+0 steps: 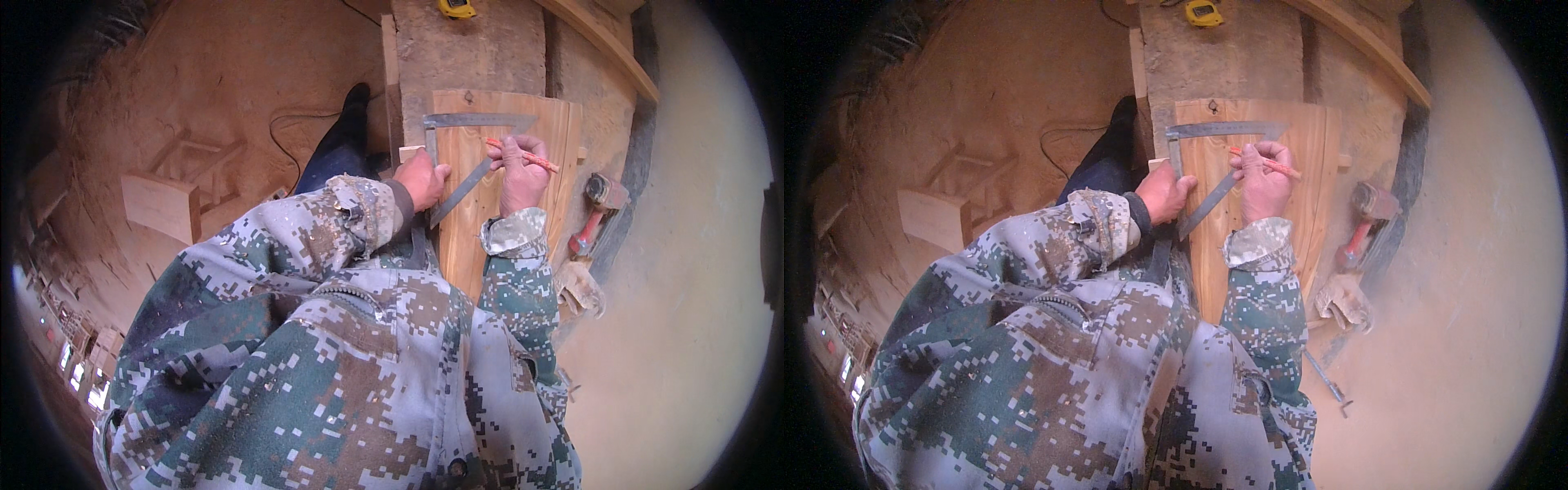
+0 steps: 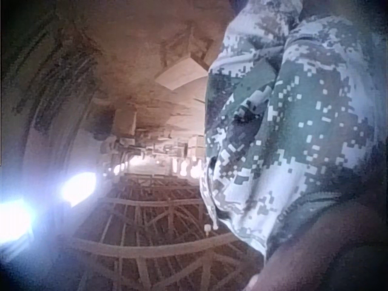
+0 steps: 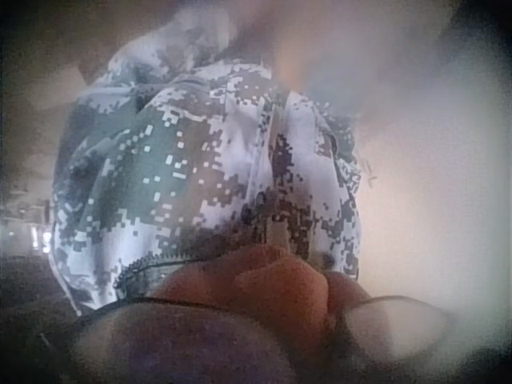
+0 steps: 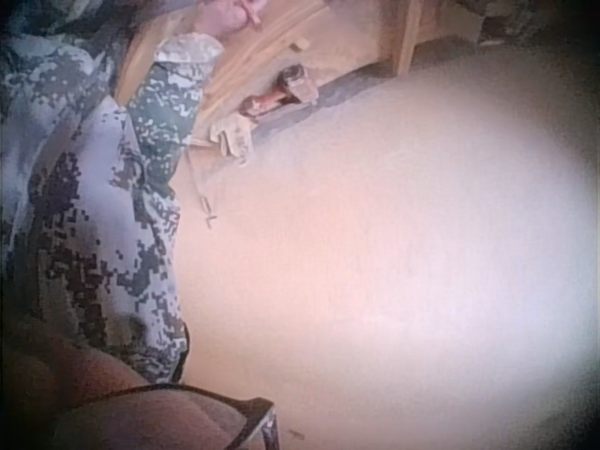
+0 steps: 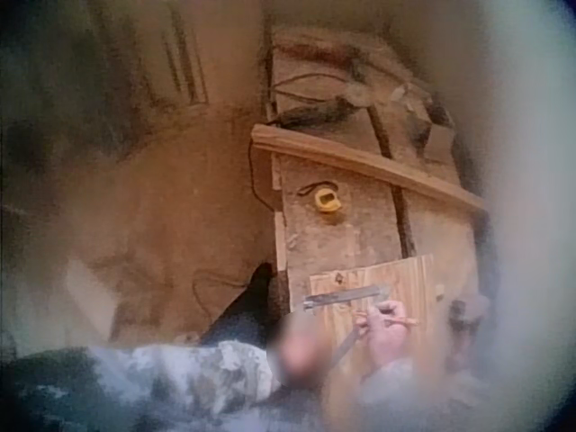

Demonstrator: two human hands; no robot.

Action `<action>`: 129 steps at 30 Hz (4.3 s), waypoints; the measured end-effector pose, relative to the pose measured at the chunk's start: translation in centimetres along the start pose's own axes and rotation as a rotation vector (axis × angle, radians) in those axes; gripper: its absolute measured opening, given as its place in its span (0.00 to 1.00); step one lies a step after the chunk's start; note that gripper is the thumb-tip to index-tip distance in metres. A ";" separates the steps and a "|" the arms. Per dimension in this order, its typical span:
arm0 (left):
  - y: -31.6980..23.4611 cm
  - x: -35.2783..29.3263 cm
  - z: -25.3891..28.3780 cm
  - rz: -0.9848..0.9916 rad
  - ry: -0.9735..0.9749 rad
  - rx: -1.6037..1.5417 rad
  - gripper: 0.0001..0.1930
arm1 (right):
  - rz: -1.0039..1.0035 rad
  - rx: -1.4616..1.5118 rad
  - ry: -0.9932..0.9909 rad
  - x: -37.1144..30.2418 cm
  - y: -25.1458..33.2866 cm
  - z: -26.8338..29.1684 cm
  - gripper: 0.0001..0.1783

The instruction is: The person measures a wooden plank with a tape measure and marks it with a pencil. They then use a try square to draw straight lines on the plank, repeating the process on different sections of the wood.

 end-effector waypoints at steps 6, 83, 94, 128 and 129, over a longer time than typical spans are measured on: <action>-0.4 -0.3 0.2 -0.049 -0.060 0.054 0.21 | 0.014 -0.056 0.041 1.4 1.7 -1.0 0.09; -2.6 -5.5 0.6 0.009 0.000 0.160 0.26 | 0.140 -0.357 0.056 -1.0 3.7 -4.5 0.02; -2.3 -5.7 0.8 0.005 -0.002 0.123 0.27 | 0.117 -0.335 0.060 -1.0 2.6 -4.4 0.03; -8.5 -1.0 -5.7 0.068 0.625 -0.287 0.14 | 0.070 -0.054 -0.595 -9.2 4.0 13.8 0.11; -9.2 -0.8 -5.1 -0.022 0.642 -0.260 0.16 | -0.002 -0.066 -0.618 -9.6 3.8 14.4 0.11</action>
Point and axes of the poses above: each hand's wrist, its own x-axis towards the middle knuckle, its own z-axis out of the back of the hand, y = z × x, the point moved 5 cm from there along x, towards the middle knuckle, and after that the axes turned 9 degrees about z, right-handed, at the moved point
